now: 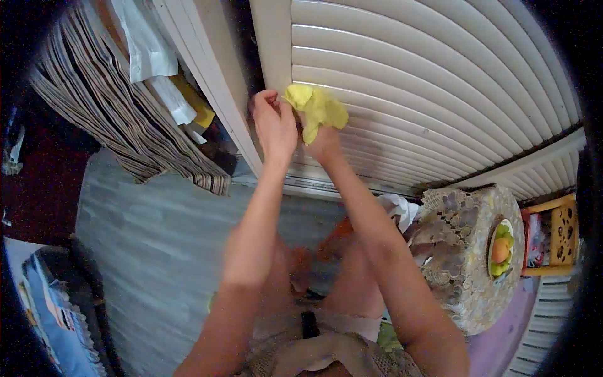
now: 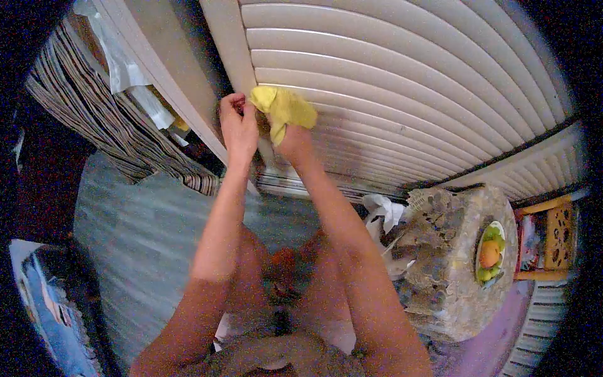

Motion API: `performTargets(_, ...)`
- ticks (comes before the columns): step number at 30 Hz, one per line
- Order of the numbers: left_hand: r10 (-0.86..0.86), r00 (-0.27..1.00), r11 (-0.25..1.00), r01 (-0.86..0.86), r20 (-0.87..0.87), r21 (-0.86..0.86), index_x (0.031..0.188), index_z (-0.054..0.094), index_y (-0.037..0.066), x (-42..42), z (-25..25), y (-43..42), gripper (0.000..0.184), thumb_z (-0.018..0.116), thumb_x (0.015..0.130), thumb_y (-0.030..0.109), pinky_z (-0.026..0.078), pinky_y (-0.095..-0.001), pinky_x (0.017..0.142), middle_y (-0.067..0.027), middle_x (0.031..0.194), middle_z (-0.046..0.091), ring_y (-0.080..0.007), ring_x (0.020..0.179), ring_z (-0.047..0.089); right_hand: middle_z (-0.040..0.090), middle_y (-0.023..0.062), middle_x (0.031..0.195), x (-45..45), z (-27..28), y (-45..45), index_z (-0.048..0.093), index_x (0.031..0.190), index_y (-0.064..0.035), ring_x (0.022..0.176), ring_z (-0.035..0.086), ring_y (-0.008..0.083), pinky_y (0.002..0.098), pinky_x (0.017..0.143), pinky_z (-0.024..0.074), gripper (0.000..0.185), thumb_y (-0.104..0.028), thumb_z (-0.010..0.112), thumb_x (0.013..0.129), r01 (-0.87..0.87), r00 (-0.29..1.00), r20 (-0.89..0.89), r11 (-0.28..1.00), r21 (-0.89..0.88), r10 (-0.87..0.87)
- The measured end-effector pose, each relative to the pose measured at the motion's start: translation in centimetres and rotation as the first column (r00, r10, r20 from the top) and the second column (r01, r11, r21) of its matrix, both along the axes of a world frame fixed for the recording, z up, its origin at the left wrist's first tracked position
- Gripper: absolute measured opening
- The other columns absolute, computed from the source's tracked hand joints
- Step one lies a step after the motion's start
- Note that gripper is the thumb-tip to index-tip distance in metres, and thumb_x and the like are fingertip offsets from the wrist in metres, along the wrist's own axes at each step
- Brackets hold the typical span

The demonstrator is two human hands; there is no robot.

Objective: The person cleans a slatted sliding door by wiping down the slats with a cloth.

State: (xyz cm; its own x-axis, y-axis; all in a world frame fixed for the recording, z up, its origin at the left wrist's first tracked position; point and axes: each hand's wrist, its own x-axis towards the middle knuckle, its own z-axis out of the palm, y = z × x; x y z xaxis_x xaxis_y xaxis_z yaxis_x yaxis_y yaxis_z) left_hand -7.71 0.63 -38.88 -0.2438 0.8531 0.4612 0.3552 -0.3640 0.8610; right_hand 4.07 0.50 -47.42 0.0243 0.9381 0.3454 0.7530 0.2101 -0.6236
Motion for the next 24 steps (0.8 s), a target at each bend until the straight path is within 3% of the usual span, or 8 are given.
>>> performTargets(1, -0.018, 0.992, 0.999, 0.024, 0.129, -0.044, 0.107, 0.049, -0.003, 0.1, -0.3, 0.3, 0.027, 0.050, 0.083, 0.009, 0.042, -0.0386, 0.083, -0.0167, 0.098, 0.053, -0.0298, 0.093, 0.053, 0.049, 0.0201, 0.124, 0.2, -1.5, 0.4, 0.049, 0.124, -0.0085, 0.117, 0.044, 0.0366, 0.0439, 0.100, 0.0341, 0.050, -0.030, 0.058, 0.079, -0.001, 1.000, -0.001, 1.000, 0.000, 0.001)
performTargets(3, -0.024, 0.980, 0.999, 0.032, 0.196, -0.040, 0.110, 0.048, -0.003, 0.5, -0.1, 0.1, 0.030, 0.049, 0.084, 0.011, 0.040, -0.0387, 0.086, -0.0183, 0.102, 0.052, -0.0308, 0.096, 0.052, 0.050, 0.0200, 0.122, 0.5, -2.9, 0.6, 0.050, 0.122, -0.0076, 0.115, 0.045, 0.0384, 0.0438, 0.099, 0.0353, 0.052, -0.030, 0.061, 0.077, -0.062, 0.995, 0.095, 0.950, 0.307, 0.035)
performTargets(9, 0.020, 0.972, 0.998, -0.004, 0.235, -0.068, 0.123, 0.040, -0.004, 1.7, 0.7, -1.1, 0.041, 0.043, 0.091, 0.021, 0.031, -0.0404, 0.097, -0.0241, 0.119, 0.044, -0.0362, 0.111, 0.042, 0.055, 0.0190, 0.116, -0.4, -0.3, -0.6, 0.052, 0.118, -0.0064, 0.110, 0.048, 0.0396, 0.0442, 0.096, 0.0363, 0.050, -0.024, 0.065, 0.074, -0.094, 0.989, -0.069, 0.919, 0.382, 0.130)
performTargets(11, 0.029, 0.976, 0.997, -0.013, 0.216, -0.076, 0.126, 0.037, -0.004, 2.2, 0.8, -1.1, 0.044, 0.041, 0.092, 0.024, 0.029, -0.0408, 0.099, -0.0254, 0.123, 0.041, -0.0375, 0.115, 0.039, 0.055, 0.0183, 0.117, -0.4, 0.2, 0.7, 0.053, 0.118, -0.0065, 0.110, 0.049, 0.0389, 0.0438, 0.096, 0.0365, 0.048, -0.024, 0.065, 0.075, -0.221, 0.946, -0.165, 0.928, 0.300, 0.279)
performTargets(13, 0.066, 0.956, 0.996, -0.078, 0.286, 0.031, 0.131, 0.035, -0.003, 2.7, 0.6, -1.1, 0.052, 0.043, 0.094, 0.032, 0.028, -0.0365, 0.102, -0.0200, 0.130, 0.041, -0.0307, 0.121, 0.039, 0.055, 0.0175, 0.117, -0.6, -0.3, 1.6, 0.053, 0.117, -0.0066, 0.110, 0.049, 0.0382, 0.0433, 0.096, 0.0368, 0.045, -0.024, 0.064, 0.076, -0.367, 0.855, -0.316, 0.910, 0.193, 0.412)
performTargets(17, 0.093, 0.980, 0.996, -0.091, 0.176, -0.018, 0.134, 0.032, -0.003, 2.3, 0.8, -1.4, 0.055, 0.042, 0.095, 0.033, 0.026, -0.0363, 0.103, -0.0201, 0.134, 0.036, -0.0309, 0.124, 0.036, 0.055, 0.0173, 0.117, -2.2, -3.1, 0.5, 0.054, 0.117, -0.0067, 0.110, 0.049, 0.0381, 0.0431, 0.096, 0.0369, 0.044, -0.024, 0.064, 0.077, -0.293, 0.887, -0.291, 0.924, 0.246, 0.359)
performTargets(19, 0.060, 0.948, 0.988, -0.013, 0.313, -0.151, 0.134, 0.029, -0.006, 2.6, -0.5, -1.2, 0.055, 0.039, 0.094, 0.032, 0.021, -0.0420, 0.105, -0.0264, 0.133, 0.033, -0.0380, 0.125, 0.029, 0.055, 0.0171, 0.117, -2.7, -3.8, 0.2, 0.054, 0.117, -0.0067, 0.110, 0.049, 0.0380, 0.0430, 0.096, 0.0369, 0.044, -0.024, 0.064, 0.077, -0.270, 0.896, -0.283, 0.926, 0.263, 0.342)
performTargets(24, 0.014, 0.957, 0.988, 0.033, 0.291, -0.154, 0.136, 0.032, 0.001, 3.1, -0.6, -1.4, 0.054, 0.043, 0.094, 0.033, 0.022, -0.0366, 0.106, -0.0200, 0.137, 0.033, -0.0314, 0.127, 0.031, 0.055, 0.0168, 0.118, -2.3, -3.5, 0.3, 0.054, 0.116, -0.0068, 0.110, 0.049, 0.0378, 0.0428, 0.096, 0.0370, 0.043, -0.023, 0.063, 0.078, -0.237, 0.907, -0.276, 0.926, 0.293, 0.319)
